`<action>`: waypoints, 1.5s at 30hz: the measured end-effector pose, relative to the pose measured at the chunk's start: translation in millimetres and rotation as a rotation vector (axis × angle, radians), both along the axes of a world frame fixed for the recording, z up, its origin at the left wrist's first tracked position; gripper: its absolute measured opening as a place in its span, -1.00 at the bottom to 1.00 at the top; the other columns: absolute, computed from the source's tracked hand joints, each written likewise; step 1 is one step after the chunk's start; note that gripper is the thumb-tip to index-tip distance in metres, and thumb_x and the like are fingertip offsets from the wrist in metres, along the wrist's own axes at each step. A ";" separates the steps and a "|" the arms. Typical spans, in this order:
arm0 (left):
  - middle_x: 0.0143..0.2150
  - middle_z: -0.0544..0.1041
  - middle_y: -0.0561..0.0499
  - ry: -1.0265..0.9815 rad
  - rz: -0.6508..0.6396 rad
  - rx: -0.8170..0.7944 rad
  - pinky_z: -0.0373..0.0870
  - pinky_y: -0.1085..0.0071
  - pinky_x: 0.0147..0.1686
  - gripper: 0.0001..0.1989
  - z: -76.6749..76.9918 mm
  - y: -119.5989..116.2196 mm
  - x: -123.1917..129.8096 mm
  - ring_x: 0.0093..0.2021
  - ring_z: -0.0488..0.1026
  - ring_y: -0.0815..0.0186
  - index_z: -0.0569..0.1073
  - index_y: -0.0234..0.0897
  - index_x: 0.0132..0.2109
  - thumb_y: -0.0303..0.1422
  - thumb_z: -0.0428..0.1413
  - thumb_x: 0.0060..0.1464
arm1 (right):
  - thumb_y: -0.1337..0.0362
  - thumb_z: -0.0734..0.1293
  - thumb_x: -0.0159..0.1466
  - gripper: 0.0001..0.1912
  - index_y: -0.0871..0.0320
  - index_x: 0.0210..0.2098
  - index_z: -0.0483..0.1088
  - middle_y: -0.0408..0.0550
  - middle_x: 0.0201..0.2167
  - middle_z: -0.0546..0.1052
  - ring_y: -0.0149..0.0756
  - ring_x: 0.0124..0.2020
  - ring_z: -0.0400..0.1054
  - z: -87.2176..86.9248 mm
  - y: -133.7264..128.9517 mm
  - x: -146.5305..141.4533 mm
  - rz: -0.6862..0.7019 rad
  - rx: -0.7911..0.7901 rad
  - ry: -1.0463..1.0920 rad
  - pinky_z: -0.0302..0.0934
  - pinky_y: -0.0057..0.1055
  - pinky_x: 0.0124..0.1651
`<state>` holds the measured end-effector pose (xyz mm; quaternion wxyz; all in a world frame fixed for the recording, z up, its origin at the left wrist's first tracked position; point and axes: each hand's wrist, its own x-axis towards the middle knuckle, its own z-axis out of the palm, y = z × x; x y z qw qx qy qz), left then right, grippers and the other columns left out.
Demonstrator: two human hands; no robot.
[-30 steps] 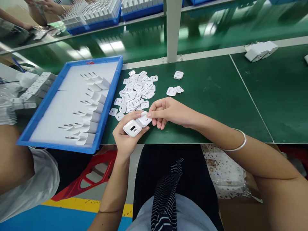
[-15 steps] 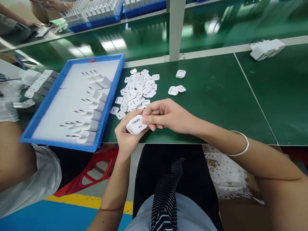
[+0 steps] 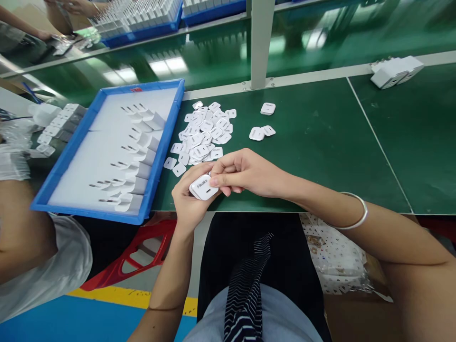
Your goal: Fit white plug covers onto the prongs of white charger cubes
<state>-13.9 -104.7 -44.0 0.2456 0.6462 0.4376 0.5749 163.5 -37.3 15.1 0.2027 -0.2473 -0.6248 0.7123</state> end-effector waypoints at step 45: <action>-0.01 0.62 -0.07 0.040 -0.002 -0.019 0.52 0.21 0.01 -0.63 0.2 0.1 0.0 -0.02 0.57 0.19 0.59 -0.13 0.02 -0.34 0.35 0.04 | 0.24 0.54 0.15 -0.70 0.23 -0.48 0.36 -0.22 -0.66 0.39 -0.57 -0.66 0.18 -7.1 -7.2 -4.8 -0.128 -0.009 -0.018 0.04 -0.57 -0.59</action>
